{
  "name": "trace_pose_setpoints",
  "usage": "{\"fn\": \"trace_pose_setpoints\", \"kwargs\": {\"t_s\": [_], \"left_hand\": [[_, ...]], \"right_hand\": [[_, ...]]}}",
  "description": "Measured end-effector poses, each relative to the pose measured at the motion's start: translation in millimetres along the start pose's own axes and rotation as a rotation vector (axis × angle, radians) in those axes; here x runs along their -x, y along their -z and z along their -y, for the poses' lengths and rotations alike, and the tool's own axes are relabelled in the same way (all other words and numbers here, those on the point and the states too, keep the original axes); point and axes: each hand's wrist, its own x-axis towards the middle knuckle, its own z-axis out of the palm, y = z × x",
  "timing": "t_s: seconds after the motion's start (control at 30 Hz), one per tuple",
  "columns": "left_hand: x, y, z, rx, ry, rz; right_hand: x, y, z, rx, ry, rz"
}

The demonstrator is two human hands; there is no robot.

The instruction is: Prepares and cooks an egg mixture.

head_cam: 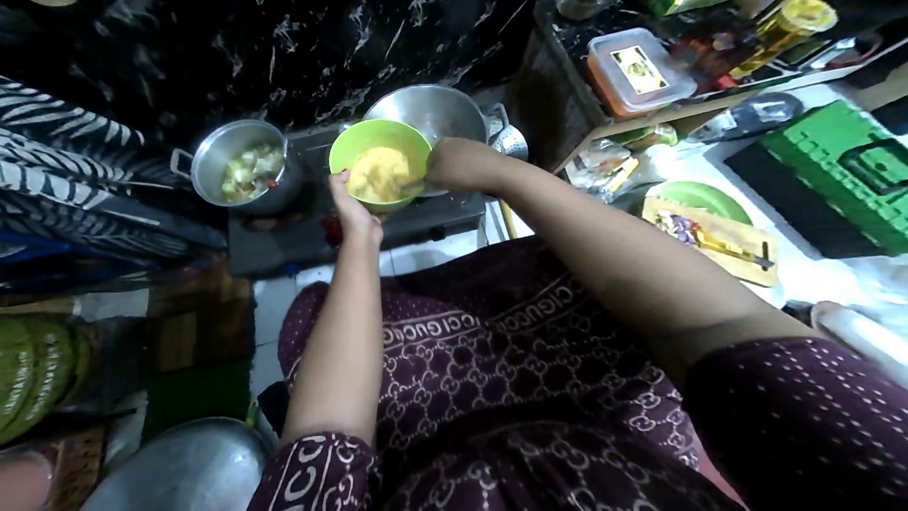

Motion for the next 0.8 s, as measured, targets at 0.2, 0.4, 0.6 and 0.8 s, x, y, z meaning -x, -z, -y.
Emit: {"fn": "trace_pose_setpoints", "kwargs": {"t_s": [0.2, 0.4, 0.6, 0.8], "left_hand": [[2.5, -0.4, -0.5, -0.007, -0.008, -0.005], [4.4, 0.7, -3.2, 0.010, 0.037, 0.019], [1.6, 0.5, -4.6, 0.038, 0.068, 0.035], [-3.2, -5.2, -12.2, 0.014, 0.097, 0.032]], "right_hand": [[4.5, 0.3, 5.8, -0.017, -0.009, 0.022], [9.2, 1.4, 14.1, 0.077, -0.099, -0.041], [1.2, -0.4, 11.2, 0.261, 0.074, -0.245], [-22.8, -5.0, 5.2, 0.386, 0.168, -0.431]]}}
